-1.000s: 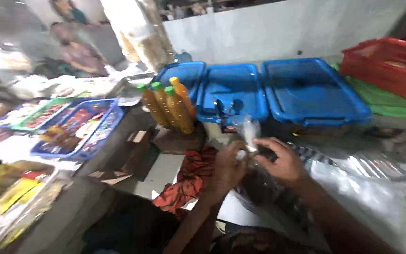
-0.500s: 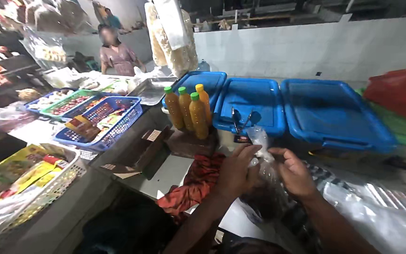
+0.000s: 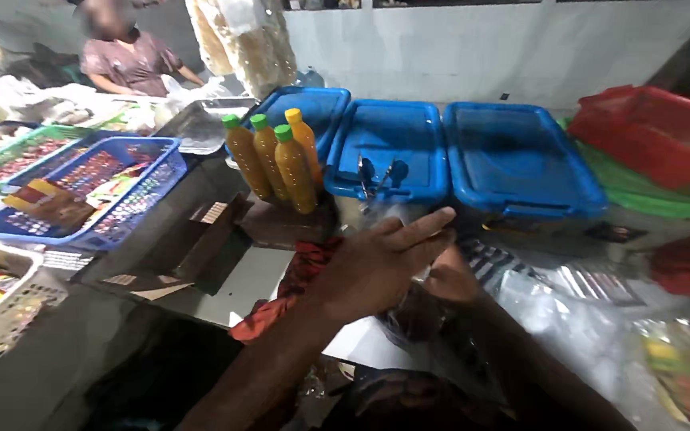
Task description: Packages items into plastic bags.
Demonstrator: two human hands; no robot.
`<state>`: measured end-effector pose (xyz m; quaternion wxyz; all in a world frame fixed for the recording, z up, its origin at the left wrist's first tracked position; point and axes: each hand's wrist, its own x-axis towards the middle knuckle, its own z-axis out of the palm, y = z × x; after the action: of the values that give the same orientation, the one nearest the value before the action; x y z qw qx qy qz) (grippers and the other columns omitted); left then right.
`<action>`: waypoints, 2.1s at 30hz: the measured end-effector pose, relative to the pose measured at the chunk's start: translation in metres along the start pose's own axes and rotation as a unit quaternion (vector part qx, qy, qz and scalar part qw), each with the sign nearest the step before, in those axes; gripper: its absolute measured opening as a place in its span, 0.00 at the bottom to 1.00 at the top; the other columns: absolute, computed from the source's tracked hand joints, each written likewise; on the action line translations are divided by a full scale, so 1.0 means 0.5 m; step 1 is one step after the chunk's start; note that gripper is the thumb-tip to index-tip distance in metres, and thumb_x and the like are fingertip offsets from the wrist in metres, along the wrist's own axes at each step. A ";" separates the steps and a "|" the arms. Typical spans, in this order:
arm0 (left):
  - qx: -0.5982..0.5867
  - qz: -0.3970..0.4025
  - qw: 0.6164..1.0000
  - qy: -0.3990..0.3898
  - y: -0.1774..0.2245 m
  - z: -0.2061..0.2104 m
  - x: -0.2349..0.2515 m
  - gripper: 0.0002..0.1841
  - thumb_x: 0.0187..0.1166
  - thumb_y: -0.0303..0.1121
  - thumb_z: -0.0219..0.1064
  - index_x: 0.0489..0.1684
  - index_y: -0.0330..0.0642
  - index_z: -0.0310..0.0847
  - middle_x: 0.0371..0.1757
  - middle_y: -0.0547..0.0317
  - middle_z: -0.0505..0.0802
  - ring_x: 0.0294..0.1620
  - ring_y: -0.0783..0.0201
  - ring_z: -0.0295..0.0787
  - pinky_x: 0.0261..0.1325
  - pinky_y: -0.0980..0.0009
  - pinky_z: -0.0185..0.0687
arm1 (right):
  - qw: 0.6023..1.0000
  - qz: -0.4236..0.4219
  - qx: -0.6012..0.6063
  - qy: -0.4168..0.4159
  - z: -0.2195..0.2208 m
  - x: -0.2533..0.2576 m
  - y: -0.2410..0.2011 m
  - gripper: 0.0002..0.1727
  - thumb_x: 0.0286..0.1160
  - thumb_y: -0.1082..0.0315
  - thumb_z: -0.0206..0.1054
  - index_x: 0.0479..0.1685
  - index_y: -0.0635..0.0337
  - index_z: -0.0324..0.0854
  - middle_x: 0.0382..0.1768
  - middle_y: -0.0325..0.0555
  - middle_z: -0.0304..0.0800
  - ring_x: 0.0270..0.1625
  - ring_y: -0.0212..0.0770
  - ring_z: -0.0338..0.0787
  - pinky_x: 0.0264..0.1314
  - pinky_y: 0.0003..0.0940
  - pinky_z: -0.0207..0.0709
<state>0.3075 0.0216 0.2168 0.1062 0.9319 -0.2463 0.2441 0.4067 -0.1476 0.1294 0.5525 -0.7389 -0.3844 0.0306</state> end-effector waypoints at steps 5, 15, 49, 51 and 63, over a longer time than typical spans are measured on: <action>0.108 0.013 0.987 -0.120 -0.008 -0.012 0.020 0.25 0.76 0.34 0.68 0.75 0.53 0.83 0.83 0.61 0.81 0.91 0.50 0.61 0.85 0.48 0.63 | 0.966 -0.008 -0.240 -0.091 0.022 -0.031 -0.036 0.20 0.75 0.61 0.68 0.58 0.70 0.86 0.51 0.61 0.93 0.57 0.56 0.93 0.64 0.54 0.84; 0.031 -0.157 0.977 -0.139 -0.068 0.101 -0.180 0.32 0.78 0.36 0.70 0.86 0.49 0.69 0.81 0.51 0.81 0.75 0.50 0.82 0.73 0.47 0.79 | 0.973 -0.016 -0.177 -0.147 0.013 -0.010 0.011 0.21 0.85 0.49 0.60 0.62 0.51 0.88 0.52 0.40 0.94 0.60 0.38 0.90 0.69 0.44 0.82; -0.523 -0.369 0.767 -0.042 -0.071 0.105 -0.170 0.15 0.83 0.37 0.67 0.64 0.47 0.84 0.42 0.66 0.93 0.36 0.75 0.87 0.40 0.76 0.85 | 0.968 0.054 0.196 -0.146 -0.013 -0.005 0.032 0.15 0.81 0.68 0.65 0.61 0.63 0.80 0.44 0.46 0.89 0.43 0.35 0.89 0.50 0.33 0.86; -0.401 -0.345 0.846 -0.060 -0.074 0.108 -0.171 0.16 0.82 0.42 0.68 0.64 0.51 0.83 0.49 0.67 0.93 0.45 0.75 0.89 0.52 0.71 0.88 | 0.974 0.054 0.180 -0.129 -0.011 -0.006 0.037 0.13 0.81 0.68 0.66 0.58 0.62 0.82 0.42 0.45 0.89 0.42 0.35 0.89 0.49 0.33 0.86; -0.022 -0.221 0.968 -0.112 -0.045 0.039 -0.149 0.18 0.85 0.48 0.57 0.51 0.47 0.88 0.39 0.57 0.92 0.40 0.56 0.92 0.42 0.52 0.88 | 0.971 -0.022 0.029 -0.236 0.021 0.021 0.014 0.24 0.73 0.63 0.74 0.71 0.52 0.85 0.65 0.39 0.91 0.68 0.35 0.85 0.76 0.40 0.78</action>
<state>0.2704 0.0652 0.1607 0.1501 0.9821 -0.0495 0.1027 0.4128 -0.1338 0.1237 0.4683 -0.6858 -0.5189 0.2029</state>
